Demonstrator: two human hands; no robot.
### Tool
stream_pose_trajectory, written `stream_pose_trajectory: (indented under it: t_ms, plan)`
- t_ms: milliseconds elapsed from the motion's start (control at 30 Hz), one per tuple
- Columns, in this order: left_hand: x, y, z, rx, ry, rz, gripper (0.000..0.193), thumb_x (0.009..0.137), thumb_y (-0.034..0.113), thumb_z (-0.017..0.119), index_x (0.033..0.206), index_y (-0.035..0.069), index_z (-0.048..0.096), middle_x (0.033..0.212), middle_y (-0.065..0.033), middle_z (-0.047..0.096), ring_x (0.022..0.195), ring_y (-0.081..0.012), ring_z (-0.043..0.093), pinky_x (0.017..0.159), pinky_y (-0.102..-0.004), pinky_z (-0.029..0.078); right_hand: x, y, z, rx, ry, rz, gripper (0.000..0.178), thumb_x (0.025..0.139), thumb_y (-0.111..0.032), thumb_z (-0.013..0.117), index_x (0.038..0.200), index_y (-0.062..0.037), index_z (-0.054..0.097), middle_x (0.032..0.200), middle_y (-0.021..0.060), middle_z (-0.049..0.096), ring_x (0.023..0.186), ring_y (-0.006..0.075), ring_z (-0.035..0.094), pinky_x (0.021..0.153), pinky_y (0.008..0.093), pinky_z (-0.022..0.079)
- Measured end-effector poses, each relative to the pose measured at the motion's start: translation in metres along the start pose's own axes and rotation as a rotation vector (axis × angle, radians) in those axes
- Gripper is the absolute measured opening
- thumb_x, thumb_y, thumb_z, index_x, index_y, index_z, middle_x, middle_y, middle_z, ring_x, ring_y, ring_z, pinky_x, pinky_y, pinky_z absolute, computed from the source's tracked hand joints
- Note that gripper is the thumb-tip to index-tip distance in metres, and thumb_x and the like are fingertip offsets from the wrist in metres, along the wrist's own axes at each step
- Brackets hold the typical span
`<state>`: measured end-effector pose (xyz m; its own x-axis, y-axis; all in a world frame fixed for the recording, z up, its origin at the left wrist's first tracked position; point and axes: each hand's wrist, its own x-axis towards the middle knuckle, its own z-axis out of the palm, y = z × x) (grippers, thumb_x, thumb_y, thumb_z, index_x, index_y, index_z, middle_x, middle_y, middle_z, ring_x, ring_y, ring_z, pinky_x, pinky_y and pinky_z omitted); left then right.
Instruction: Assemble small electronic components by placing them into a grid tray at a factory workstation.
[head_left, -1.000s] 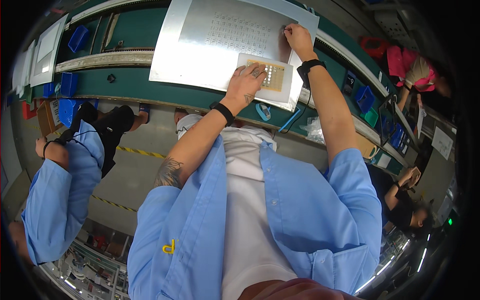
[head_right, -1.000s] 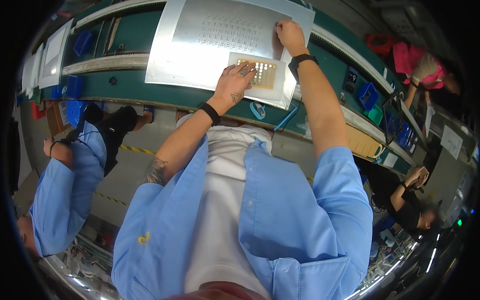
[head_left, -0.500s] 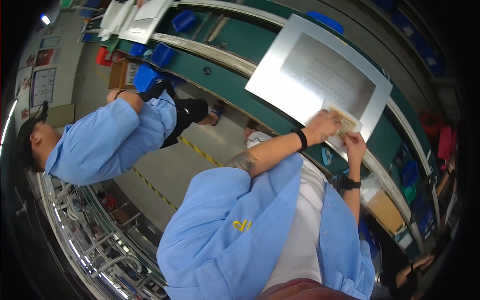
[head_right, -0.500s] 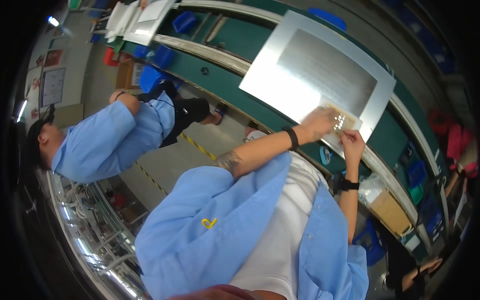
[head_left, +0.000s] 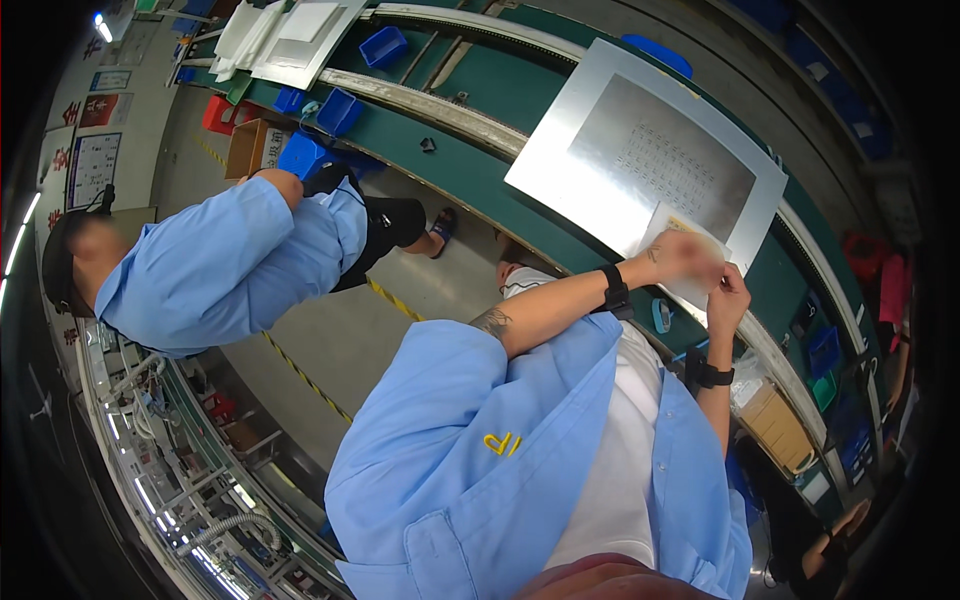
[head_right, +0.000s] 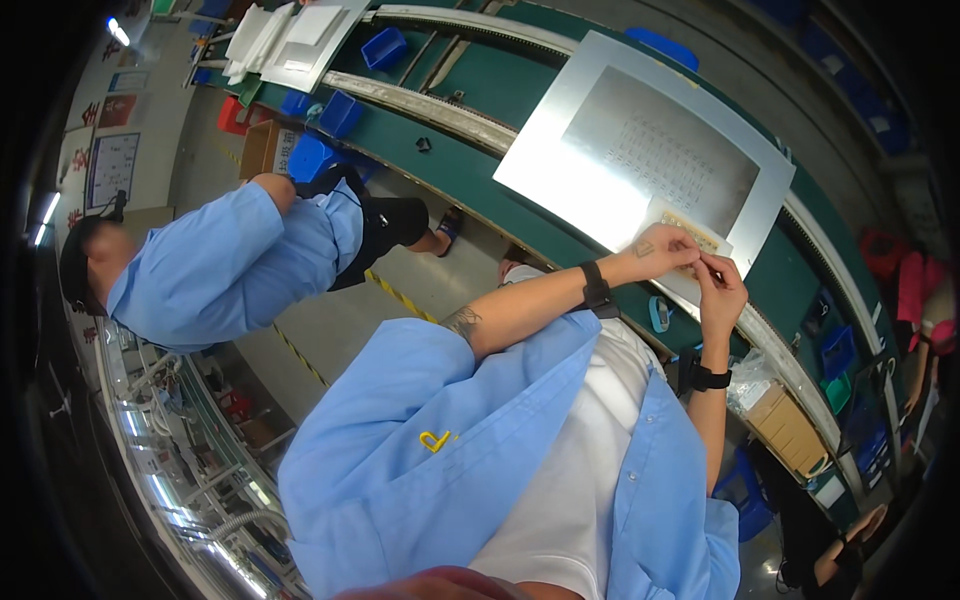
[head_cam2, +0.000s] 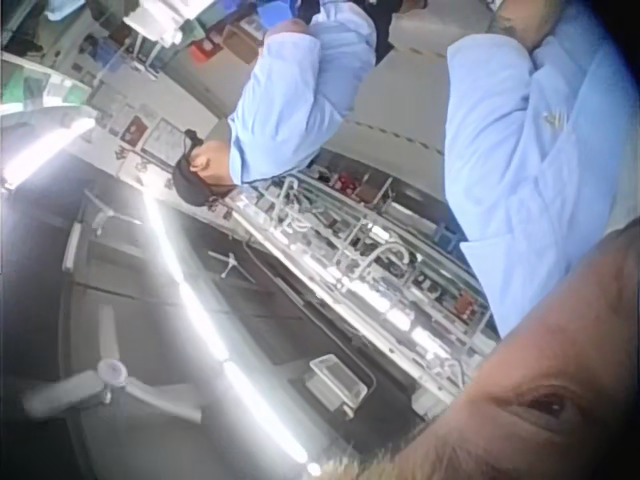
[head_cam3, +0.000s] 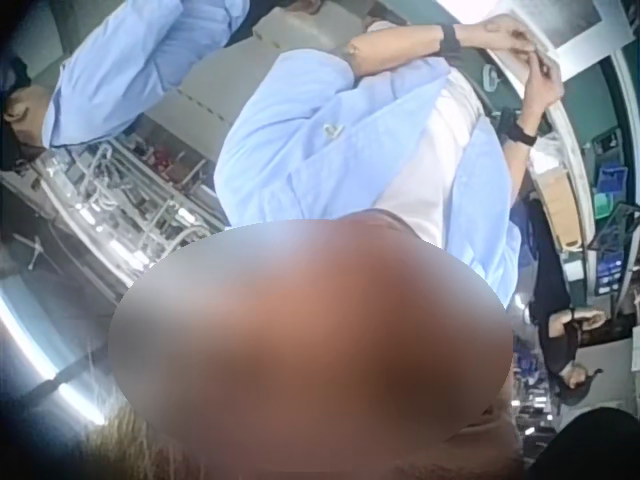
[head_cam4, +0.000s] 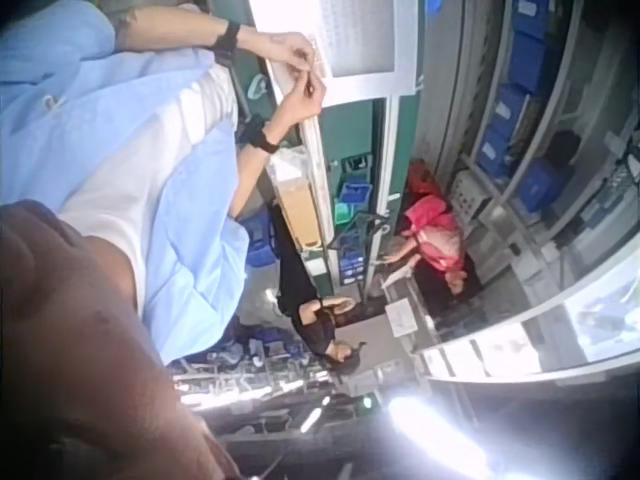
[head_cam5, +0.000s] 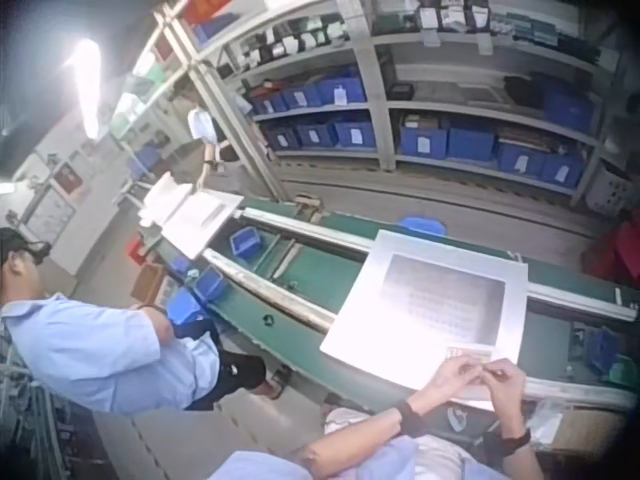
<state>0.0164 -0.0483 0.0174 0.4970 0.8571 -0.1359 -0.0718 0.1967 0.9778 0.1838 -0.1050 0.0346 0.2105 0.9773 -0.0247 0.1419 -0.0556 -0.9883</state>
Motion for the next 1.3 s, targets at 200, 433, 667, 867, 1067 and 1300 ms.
stream_pose_trajectory:
  t_ms: [200,433,667,867,1067,1300]
  plan:
    - [0.000,0.010,-0.001,-0.093,-0.031,0.073,0.011,0.091,0.007,0.073,0.098,-0.001,0.069,0.090,-0.0095,0.073,0.082,-0.0135,0.069,0.076,-0.0282,0.057,-0.015,-0.034,0.004,-0.088,0.039,0.008,0.022,0.091,-0.001,0.073,0.112,0.0035,0.073,0.106,0.0090,0.070,0.092,0.0141,0.067,0.078,0.0264,0.058]
    - [-0.008,0.036,-0.011,-0.147,-0.004,-0.042,0.014,0.092,0.004,0.071,0.105,-0.002,0.069,0.098,-0.0088,0.072,0.090,-0.0135,0.069,0.082,-0.0261,0.056,-0.010,-0.049,0.015,0.111,0.077,0.006,0.017,0.090,-0.002,0.073,0.106,0.0043,0.074,0.102,0.0086,0.072,0.087,0.0138,0.068,0.076,0.0250,0.057]
    - [-0.007,0.029,-0.020,-0.193,-0.163,-0.176,0.014,0.095,0.008,0.068,0.107,-0.001,0.068,0.098,-0.0064,0.071,0.092,-0.0119,0.067,0.087,-0.0257,0.053,-0.012,-0.059,0.003,-0.385,-0.032,-0.330,0.012,0.088,-0.001,0.073,0.100,0.0006,0.075,0.095,0.0079,0.073,0.082,0.0155,0.070,0.073,0.0258,0.055]
    - [0.007,0.020,-0.032,-0.109,-0.376,-0.260,0.014,0.095,0.010,0.068,0.104,-0.001,0.069,0.095,-0.0061,0.071,0.088,-0.0121,0.066,0.085,-0.0265,0.053,-0.017,-0.052,-0.005,-0.380,-0.136,-0.214,0.013,0.088,-0.002,0.073,0.101,0.0000,0.075,0.095,0.0078,0.072,0.083,0.0164,0.069,0.074,0.0267,0.055]
    - [0.006,0.008,-0.028,-0.082,-0.466,-0.280,0.014,0.094,0.007,0.069,0.103,-0.003,0.071,0.093,-0.0074,0.072,0.085,-0.0132,0.068,0.082,-0.0269,0.055,-0.025,-0.040,-0.008,-0.383,-0.173,-0.096,0.012,0.089,-0.003,0.073,0.100,0.0012,0.072,0.094,0.0075,0.071,0.082,0.0149,0.068,0.075,0.0263,0.055]
    - [-0.001,0.005,-0.014,-0.144,-0.294,-0.234,0.017,0.093,0.006,0.070,0.106,-0.005,0.071,0.096,-0.0083,0.073,0.089,-0.0140,0.069,0.085,-0.0265,0.056,-0.029,-0.027,-0.002,-0.304,-0.011,-0.075,0.011,0.089,-0.003,0.073,0.100,0.0013,0.071,0.092,0.0067,0.070,0.080,0.0122,0.067,0.073,0.0252,0.055]
